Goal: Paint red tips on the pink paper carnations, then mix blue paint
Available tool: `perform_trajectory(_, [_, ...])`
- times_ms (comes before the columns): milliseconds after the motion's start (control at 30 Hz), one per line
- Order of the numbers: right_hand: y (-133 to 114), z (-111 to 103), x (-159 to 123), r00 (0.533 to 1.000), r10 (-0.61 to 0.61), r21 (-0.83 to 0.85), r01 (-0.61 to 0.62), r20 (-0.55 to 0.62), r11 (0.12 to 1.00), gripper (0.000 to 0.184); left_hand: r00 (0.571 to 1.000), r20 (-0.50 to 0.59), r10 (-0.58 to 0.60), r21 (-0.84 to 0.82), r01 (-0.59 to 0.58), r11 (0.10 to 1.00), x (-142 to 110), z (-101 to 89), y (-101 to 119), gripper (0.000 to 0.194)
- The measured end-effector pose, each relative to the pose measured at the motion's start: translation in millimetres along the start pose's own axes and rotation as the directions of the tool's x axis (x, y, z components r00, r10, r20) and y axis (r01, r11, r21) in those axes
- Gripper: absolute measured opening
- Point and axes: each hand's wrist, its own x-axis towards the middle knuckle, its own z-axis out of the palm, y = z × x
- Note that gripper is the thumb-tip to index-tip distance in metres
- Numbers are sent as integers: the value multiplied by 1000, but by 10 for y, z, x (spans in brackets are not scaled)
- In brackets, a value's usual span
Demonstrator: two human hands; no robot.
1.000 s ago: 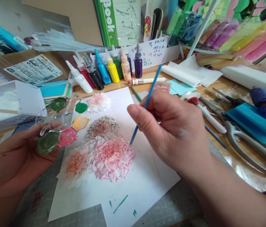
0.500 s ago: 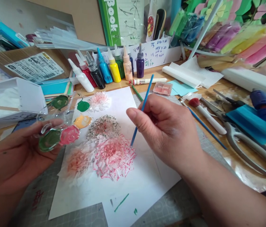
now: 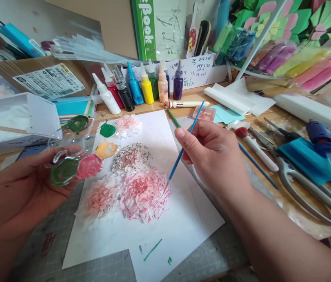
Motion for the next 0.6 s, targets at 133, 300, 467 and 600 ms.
perform_trajectory(133, [25, 32, 11, 999, 40, -18, -40, 5, 999, 40, 1000, 14, 1, -21, -1, 1000, 3, -28, -17, 23])
perform_trajectory(300, [45, 50, 32, 998, 70, -36, -70, 8, 997, 38, 1000, 10, -10, -55, 10, 998, 0, -35, -28, 20])
perform_trajectory(467, [77, 65, 25, 997, 72, -25, -72, -11, 997, 40, 997, 69, -18, -39, 20, 999, -16, -30, -2, 23])
perform_trajectory(600, [86, 60, 35, 997, 63, -39, -64, -33, 997, 40, 997, 82, -6, -42, 9, 999, -9, -35, -8, 23])
